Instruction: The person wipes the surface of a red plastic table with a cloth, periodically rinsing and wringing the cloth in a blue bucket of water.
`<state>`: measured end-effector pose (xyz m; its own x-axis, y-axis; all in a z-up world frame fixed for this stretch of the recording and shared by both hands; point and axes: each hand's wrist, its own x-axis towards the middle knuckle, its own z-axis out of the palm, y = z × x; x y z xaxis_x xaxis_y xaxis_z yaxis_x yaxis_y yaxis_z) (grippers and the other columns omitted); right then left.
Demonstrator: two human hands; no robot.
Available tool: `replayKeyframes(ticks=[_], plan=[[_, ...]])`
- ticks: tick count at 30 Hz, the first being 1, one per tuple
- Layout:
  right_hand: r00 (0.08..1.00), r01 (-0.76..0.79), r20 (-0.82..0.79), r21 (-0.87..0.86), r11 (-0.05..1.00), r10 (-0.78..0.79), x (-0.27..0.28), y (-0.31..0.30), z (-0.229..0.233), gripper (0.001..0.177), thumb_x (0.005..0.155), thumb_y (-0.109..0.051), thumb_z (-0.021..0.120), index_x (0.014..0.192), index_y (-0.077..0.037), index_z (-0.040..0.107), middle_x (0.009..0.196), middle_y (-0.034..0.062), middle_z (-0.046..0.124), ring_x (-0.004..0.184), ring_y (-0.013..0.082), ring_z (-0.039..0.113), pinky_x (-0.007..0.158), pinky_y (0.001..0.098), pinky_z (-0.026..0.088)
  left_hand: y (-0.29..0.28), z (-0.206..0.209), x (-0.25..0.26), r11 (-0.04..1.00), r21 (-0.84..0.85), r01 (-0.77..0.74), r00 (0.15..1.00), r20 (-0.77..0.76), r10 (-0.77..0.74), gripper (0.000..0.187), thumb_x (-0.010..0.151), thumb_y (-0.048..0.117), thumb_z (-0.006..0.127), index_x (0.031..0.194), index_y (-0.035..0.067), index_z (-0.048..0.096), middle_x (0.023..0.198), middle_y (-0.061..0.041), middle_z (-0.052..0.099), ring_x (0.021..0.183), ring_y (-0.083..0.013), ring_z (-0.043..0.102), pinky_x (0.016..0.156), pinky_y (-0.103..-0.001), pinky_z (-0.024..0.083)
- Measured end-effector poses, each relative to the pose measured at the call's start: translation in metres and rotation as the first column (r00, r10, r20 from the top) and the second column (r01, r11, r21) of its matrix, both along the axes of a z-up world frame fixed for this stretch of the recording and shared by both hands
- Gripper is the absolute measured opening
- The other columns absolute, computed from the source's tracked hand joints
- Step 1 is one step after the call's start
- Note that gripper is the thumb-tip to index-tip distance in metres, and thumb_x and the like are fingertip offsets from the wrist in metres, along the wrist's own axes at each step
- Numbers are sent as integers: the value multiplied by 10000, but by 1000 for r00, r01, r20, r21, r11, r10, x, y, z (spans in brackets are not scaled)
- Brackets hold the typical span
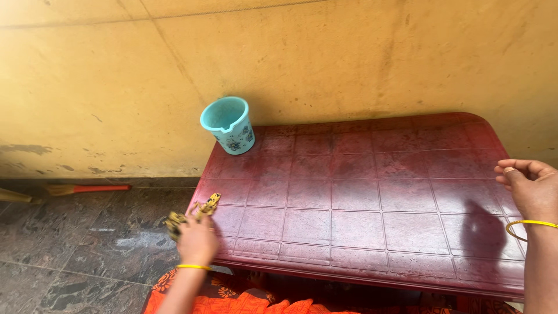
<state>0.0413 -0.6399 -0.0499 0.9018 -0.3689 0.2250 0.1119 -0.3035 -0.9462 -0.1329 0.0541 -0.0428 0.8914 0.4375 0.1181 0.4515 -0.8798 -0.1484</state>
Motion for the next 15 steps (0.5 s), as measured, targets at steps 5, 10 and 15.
replayKeyframes(ticks=[5, 10, 15], plan=[[997, -6, -74, -31, 1000, 3, -1, 15, 18, 143, 1056, 1, 617, 1148, 16, 726, 1089, 129, 750, 922, 143, 710, 831, 270, 559, -119, -6, -5, 911, -245, 332, 942, 131, -308, 320, 833, -15, 484, 1127, 22, 607, 1114, -248, 621, 1060, -419, 601, 945, -539, 489], [993, -7, -119, -61, 998, -1, -2, 21, 25, 141, 1035, 5, 626, 1117, 17, 741, 1080, 128, 758, 903, 152, 710, 797, 279, 550, -296, -25, -15, 512, -502, 697, 698, 311, -646, 444, 842, -79, 510, 1285, -97, 547, 1219, -325, 582, 1139, -470, 561, 934, -587, 458], [996, -29, -86, 43, 999, 33, 11, 21, 12, 122, 992, 6, 650, 1078, 9, 736, 1044, 119, 761, 862, 146, 717, 766, 271, 566, -399, 7, 8, 139, -703, 698, 476, 310, -823, 523, 811, -68, 554, 1312, 1, 690, 1328, -320, 565, 1243, -436, 550, 1032, -484, 477]])
